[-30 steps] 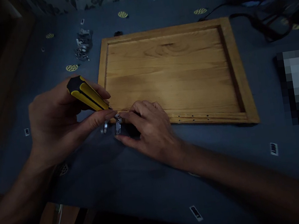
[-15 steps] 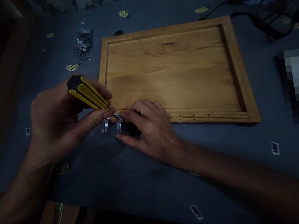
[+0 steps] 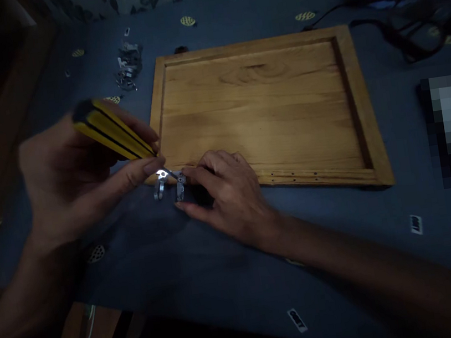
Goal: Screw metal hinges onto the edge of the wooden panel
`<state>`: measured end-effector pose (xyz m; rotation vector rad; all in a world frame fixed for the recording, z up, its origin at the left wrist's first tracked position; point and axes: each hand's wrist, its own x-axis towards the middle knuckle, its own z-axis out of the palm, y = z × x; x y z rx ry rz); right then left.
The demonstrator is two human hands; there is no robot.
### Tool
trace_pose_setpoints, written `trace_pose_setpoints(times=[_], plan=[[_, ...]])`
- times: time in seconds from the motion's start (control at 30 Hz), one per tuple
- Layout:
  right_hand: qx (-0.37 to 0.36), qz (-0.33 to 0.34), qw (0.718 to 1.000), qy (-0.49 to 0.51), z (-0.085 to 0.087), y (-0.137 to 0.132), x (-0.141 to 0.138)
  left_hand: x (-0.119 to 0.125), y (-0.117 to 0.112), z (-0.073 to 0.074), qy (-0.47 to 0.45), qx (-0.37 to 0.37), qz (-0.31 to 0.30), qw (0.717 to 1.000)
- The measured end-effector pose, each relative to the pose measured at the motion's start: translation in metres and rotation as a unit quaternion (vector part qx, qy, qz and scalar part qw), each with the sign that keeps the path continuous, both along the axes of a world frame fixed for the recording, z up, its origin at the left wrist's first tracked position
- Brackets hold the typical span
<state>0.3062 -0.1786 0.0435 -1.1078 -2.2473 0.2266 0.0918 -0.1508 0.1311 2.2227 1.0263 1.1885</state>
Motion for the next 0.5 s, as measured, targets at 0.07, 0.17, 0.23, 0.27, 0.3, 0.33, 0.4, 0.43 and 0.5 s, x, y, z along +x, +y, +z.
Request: trace_pose_setpoints(times=[0.07,0.17,0.23,0.27,0.3,0.33,0.4,0.43,0.5], plan=[[0.004,-0.001,1.0,0.004,-0.0004,-0.0001,-0.0001,-0.002,0.0007,-0.0007,-0.046,-0.005,0.027,0.999],[0.011,-0.004,1.0,0.011,-0.0008,-0.0003,-0.0007,-0.0028,0.0027,-0.0024,-0.057,-0.008,0.056,0.997],[0.014,-0.004,1.0,0.015,-0.0007,-0.0004,-0.001,-0.0009,0.004,-0.0032,-0.037,0.022,0.039,0.998],[0.014,-0.003,1.0,0.015,-0.0007,-0.0004,-0.0011,0.0005,0.0045,-0.0034,-0.03,0.031,0.03,0.999],[0.013,-0.004,1.0,0.014,-0.0006,-0.0004,-0.0012,0.002,0.0048,-0.0035,-0.024,0.035,0.026,0.999],[0.011,-0.005,1.0,0.012,-0.0005,-0.0004,-0.0013,0.0033,0.005,-0.0035,-0.02,0.037,0.025,0.999],[0.007,-0.009,1.0,0.009,-0.0005,-0.0003,-0.0014,0.0051,0.005,-0.0035,-0.009,0.037,0.036,0.999],[0.007,-0.009,1.0,0.009,-0.0004,-0.0002,-0.0013,0.0055,0.0049,-0.0036,-0.001,0.039,0.043,0.998],[0.006,-0.008,1.0,0.011,-0.0003,-0.0001,-0.0011,0.0054,0.0047,-0.0038,0.014,0.046,0.046,0.998]])
